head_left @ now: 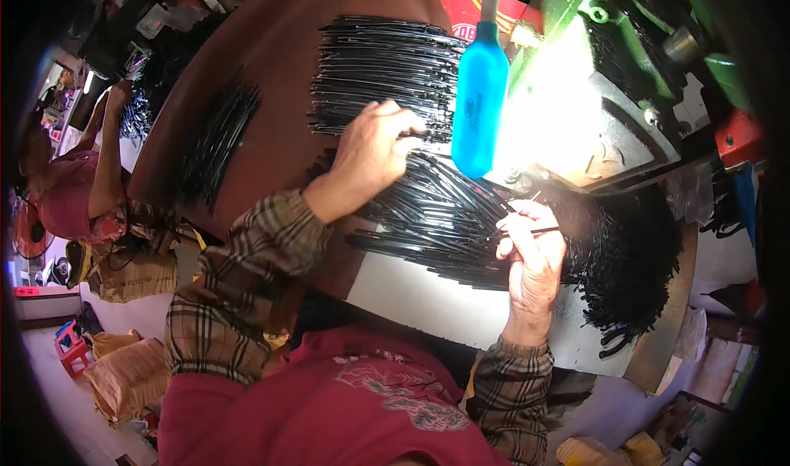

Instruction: The person aligns small black rods by hand, then inserts them into a machine press for crimping or assembly.

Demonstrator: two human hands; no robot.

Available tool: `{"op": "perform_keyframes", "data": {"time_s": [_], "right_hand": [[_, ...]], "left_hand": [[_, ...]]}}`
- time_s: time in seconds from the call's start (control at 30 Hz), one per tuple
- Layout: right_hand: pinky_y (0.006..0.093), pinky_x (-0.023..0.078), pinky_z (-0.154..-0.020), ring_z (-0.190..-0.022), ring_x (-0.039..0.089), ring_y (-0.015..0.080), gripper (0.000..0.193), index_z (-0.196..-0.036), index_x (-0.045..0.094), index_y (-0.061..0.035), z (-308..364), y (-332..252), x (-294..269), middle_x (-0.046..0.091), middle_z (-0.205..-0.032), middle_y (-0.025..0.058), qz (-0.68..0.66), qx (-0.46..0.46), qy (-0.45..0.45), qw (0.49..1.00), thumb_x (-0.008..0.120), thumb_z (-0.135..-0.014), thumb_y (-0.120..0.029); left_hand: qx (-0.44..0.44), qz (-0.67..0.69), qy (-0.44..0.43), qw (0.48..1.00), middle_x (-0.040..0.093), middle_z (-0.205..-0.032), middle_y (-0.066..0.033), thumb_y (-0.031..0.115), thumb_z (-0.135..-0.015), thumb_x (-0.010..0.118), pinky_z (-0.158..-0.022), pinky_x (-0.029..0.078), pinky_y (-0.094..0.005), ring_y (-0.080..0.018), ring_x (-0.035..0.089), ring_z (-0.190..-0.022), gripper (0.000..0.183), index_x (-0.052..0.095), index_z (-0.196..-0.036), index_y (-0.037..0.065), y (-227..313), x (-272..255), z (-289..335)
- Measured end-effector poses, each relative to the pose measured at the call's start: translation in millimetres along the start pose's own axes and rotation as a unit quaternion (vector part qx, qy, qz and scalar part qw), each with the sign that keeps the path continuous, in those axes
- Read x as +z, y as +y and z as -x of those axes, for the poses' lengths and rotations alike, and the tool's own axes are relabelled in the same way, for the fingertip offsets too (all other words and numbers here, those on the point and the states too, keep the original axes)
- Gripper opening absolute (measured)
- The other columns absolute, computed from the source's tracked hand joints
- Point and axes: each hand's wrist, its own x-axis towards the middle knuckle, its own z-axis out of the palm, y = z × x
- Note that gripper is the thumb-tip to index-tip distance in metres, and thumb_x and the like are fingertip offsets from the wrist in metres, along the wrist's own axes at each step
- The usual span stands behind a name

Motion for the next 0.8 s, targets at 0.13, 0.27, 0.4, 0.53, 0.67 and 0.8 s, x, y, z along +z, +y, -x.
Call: {"op": "perform_keyframes", "data": {"time_s": [0.13,0.27,0.4,0.53,0.67,0.8], "right_hand": [[0.0202,0.044,-0.047,-0.057,0.055,0.0103,0.012,-0.099,0.060,0.0034,-2.8,3.6,-2.5,0.062,-0.077,0.0105,-0.008,0.010,-0.013,1.000,0.059,-0.089,-0.002],[0.0169,0.041,-0.044,-0.052,0.051,0.0068,0.016,-0.103,0.061,0.0043,-1.8,3.3,-4.9,0.061,-0.073,0.0089,0.013,0.038,-0.013,0.999,0.059,-0.090,-0.004],[0.0160,0.036,-0.042,-0.050,0.048,0.0042,0.017,-0.106,0.063,0.0019,-2.0,2.5,-3.3,0.059,-0.072,0.0056,0.019,0.035,-0.015,0.999,0.059,-0.091,-0.006],[0.0158,0.034,-0.048,-0.055,0.043,0.0011,0.016,-0.103,0.067,0.0001,-2.9,-3.8,11.0,0.057,-0.068,-0.0018,0.098,-0.006,-0.015,0.995,0.058,-0.091,-0.006],[0.0170,0.037,-0.051,-0.057,0.047,0.0023,0.017,-0.103,0.067,0.0004,-4.5,2.7,6.7,0.057,-0.068,-0.0017,0.152,-0.058,-0.011,0.987,0.056,-0.091,-0.006],[0.0179,0.037,-0.050,-0.057,0.047,0.0027,0.017,-0.103,0.067,0.0003,-1.9,6.4,1.0,0.057,-0.067,-0.0011,0.158,-0.069,-0.010,0.985,0.055,-0.092,-0.006]], "left_hand": [[0.036,-0.033,0.011,0.999,0.056,-0.086,-0.0092,0.003,-0.071,0.066,-0.073,0.046,-0.0387,-0.0296,0.054,-0.085,0.015,0.065,-0.084,0.010,-30.8,18.8,-8.7],[-0.024,0.081,0.020,0.996,0.060,-0.079,-0.0062,0.007,-0.071,0.069,-0.072,0.044,-0.0368,-0.0270,0.055,-0.080,0.008,0.067,-0.078,0.010,-36.6,15.5,-14.7],[0.106,0.001,0.077,0.991,0.062,-0.074,-0.0045,0.003,-0.074,0.063,-0.071,0.043,-0.0363,-0.0238,0.057,-0.073,0.009,0.069,-0.078,0.009,-22.2,-2.3,-25.6],[0.164,0.081,0.076,0.980,0.062,-0.075,-0.0103,-0.003,-0.070,0.061,-0.057,0.047,-0.0351,-0.0291,0.059,-0.063,0.013,0.066,-0.080,0.004,26.8,6.8,-12.6],[0.028,0.263,0.008,0.964,0.061,-0.076,-0.0034,-0.001,-0.084,0.064,-0.060,0.045,-0.0214,-0.0082,0.054,-0.065,0.009,0.066,-0.092,-0.002,55.6,35.9,6.0],[-0.176,0.415,-0.097,0.887,0.059,-0.074,0.0000,0.007,-0.086,0.064,-0.055,0.040,-0.0194,-0.0050,0.050,-0.063,0.010,0.065,-0.092,-0.001,55.0,45.2,8.4]]}}
